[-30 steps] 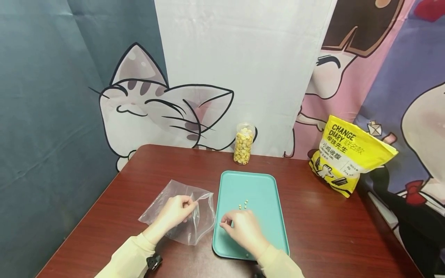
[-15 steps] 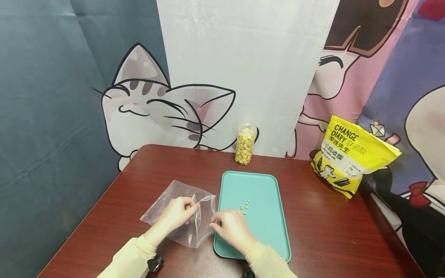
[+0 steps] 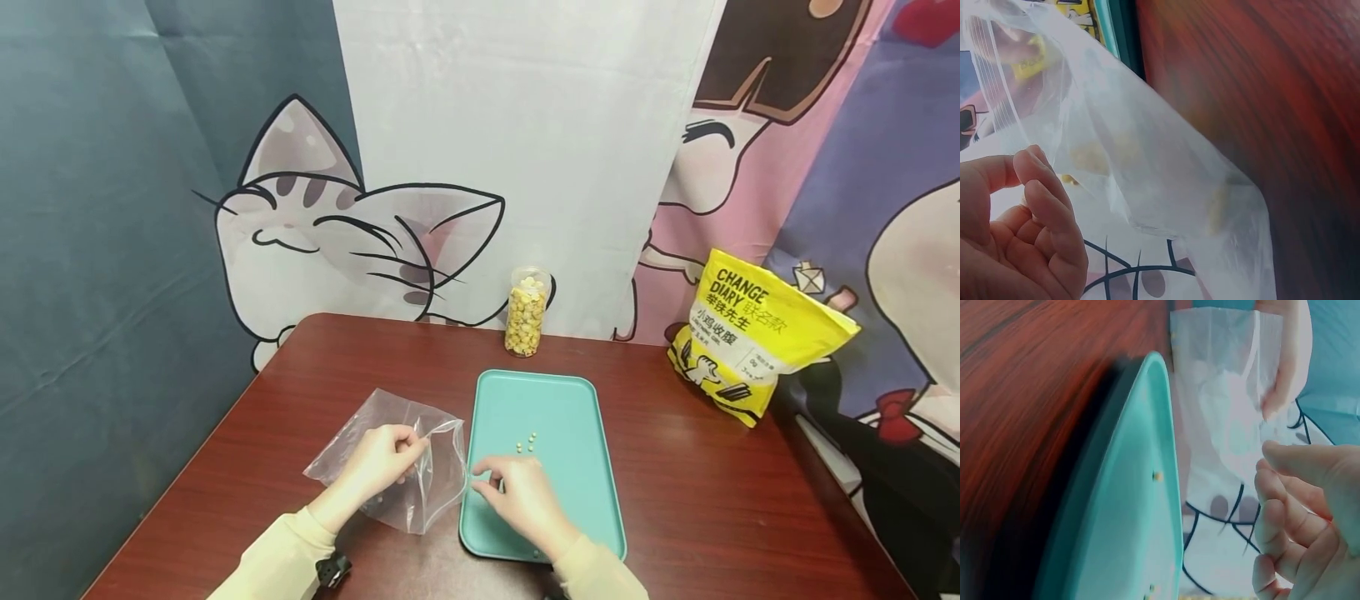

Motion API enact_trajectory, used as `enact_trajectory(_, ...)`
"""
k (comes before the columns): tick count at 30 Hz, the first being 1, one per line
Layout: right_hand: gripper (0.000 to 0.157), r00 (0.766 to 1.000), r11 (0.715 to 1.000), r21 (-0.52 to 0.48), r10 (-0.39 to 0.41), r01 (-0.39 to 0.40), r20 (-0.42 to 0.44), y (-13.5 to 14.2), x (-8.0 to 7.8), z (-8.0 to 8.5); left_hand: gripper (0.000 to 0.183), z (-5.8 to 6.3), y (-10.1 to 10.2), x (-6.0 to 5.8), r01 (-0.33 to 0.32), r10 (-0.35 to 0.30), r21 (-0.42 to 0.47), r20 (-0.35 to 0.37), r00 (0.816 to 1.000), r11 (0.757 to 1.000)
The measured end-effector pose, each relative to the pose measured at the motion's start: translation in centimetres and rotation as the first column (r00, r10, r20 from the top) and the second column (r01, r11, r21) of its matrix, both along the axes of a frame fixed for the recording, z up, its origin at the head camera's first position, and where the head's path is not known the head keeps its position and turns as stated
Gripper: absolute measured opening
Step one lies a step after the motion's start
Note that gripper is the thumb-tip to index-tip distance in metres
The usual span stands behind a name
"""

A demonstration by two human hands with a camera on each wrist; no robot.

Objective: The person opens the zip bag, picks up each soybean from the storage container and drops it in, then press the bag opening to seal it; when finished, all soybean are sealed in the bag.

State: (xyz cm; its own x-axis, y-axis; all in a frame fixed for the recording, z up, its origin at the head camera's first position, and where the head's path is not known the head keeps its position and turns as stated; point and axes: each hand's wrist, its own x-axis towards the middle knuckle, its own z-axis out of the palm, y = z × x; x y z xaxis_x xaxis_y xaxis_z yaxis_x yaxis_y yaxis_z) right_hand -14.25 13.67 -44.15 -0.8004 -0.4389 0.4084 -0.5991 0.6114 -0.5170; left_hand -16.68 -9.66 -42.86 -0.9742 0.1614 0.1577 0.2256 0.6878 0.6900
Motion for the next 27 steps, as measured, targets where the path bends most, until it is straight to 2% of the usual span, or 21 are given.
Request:
enact_trajectory(5, 0.008, 0.998, 0.999, 0.036, -0.021, 0.019, 0.055, 1.9, 0.6, 0.1, 0.032, 0.0, -0.1, -0.1, -0.001, 0.001, -0.004, -0.007, 1.000, 1.000)
enact_trajectory(9, 0.010, 0.991, 0.995, 0.104, -0.006, -0.008, 0.134, 3.6, 1.0, -0.2, 0.032, -0.1, -0.1, -0.1, -0.006, 0.006, 0.000, -0.004, 1.000, 1.000)
enact_trajectory(13, 0.015, 0.965, 0.987, 0.151, 0.015, -0.056, 0.261, 5.3, 1.4, -0.7, 0.032, -0.1, -0.1, -0.2, -0.003, 0.003, 0.001, 0.000, 1.000, 1.000)
enact_trajectory(17, 0.017, 0.935, 0.984, 0.167, 0.004, -0.068, 0.356, 6.7, 1.8, -1.1, 0.032, -0.1, -0.2, -0.2, -0.001, 0.001, 0.003, -0.002, 1.000, 1.000)
enact_trajectory(21, 0.018, 0.920, 0.982, 0.172, -0.002, -0.071, 0.391, 7.5, 2.1, -1.4, 0.031, -0.2, -0.2, -0.1, -0.001, 0.001, 0.003, -0.004, 1.000, 1.000)
enact_trajectory(27, 0.021, 0.929, 0.982, 0.173, 0.008, -0.078, 0.370, 7.8, 2.7, -1.7, 0.031, -0.2, -0.2, -0.1, -0.002, 0.002, 0.004, 0.000, 1.000, 1.000)
